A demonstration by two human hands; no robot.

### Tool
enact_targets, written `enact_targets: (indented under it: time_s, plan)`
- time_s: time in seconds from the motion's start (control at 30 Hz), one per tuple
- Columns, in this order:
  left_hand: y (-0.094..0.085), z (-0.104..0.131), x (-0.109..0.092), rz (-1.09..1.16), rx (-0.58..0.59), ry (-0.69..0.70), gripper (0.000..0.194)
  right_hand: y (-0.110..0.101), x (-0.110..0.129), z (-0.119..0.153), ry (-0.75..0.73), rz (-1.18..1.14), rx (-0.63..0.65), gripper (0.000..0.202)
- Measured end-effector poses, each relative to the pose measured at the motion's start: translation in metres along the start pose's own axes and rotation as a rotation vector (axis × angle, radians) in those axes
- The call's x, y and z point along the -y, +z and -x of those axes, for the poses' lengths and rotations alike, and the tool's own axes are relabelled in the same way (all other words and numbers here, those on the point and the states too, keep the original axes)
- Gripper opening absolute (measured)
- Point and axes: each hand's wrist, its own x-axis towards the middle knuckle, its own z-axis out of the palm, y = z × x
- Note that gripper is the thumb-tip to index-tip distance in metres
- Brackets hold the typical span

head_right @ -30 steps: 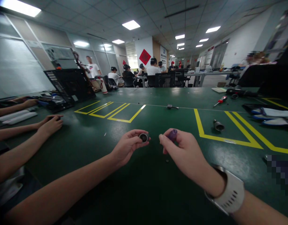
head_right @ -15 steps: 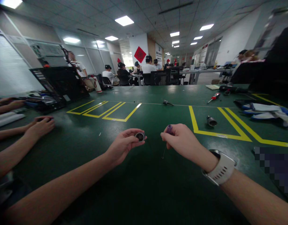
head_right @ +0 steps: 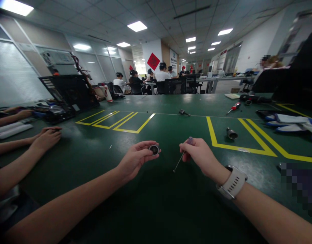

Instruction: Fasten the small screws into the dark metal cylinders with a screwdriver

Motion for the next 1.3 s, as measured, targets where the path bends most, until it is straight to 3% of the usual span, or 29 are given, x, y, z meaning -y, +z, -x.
enact_targets:
  time_s: [0.1, 0.2, 0.4, 0.53, 1.07, 1.3]
  plan:
    - [-0.001, -0.001, 0.001, 0.015, 0.005, 0.015, 0.024, 0.002, -0.004, 0.001, -0.027, -0.321, -0.050, 0.021]
    - [-0.003, -0.001, 0.003, 0.000, 0.024, 0.040, 0.021, 0.007, 0.001, 0.009, -0.237, -0.388, -0.117, 0.018]
    - [-0.001, 0.003, 0.004, -0.046, 0.050, 0.088, 0.020, 0.019, 0.012, 0.030, -0.744, 0.275, -0.105, 0.008]
    - [0.001, 0.006, 0.004, -0.085, 0.038, 0.122, 0.020, 0.023, 0.011, 0.034, -1.001, 0.506, -0.116, 0.011]
    - [0.005, 0.008, 0.005, -0.131, -0.001, 0.211, 0.019, 0.031, 0.013, 0.041, -1.194, 0.716, -0.030, 0.011]
    - [0.006, 0.009, 0.004, -0.118, -0.035, 0.205, 0.017, 0.032, 0.014, 0.043, -1.207, 0.755, -0.029, 0.012]
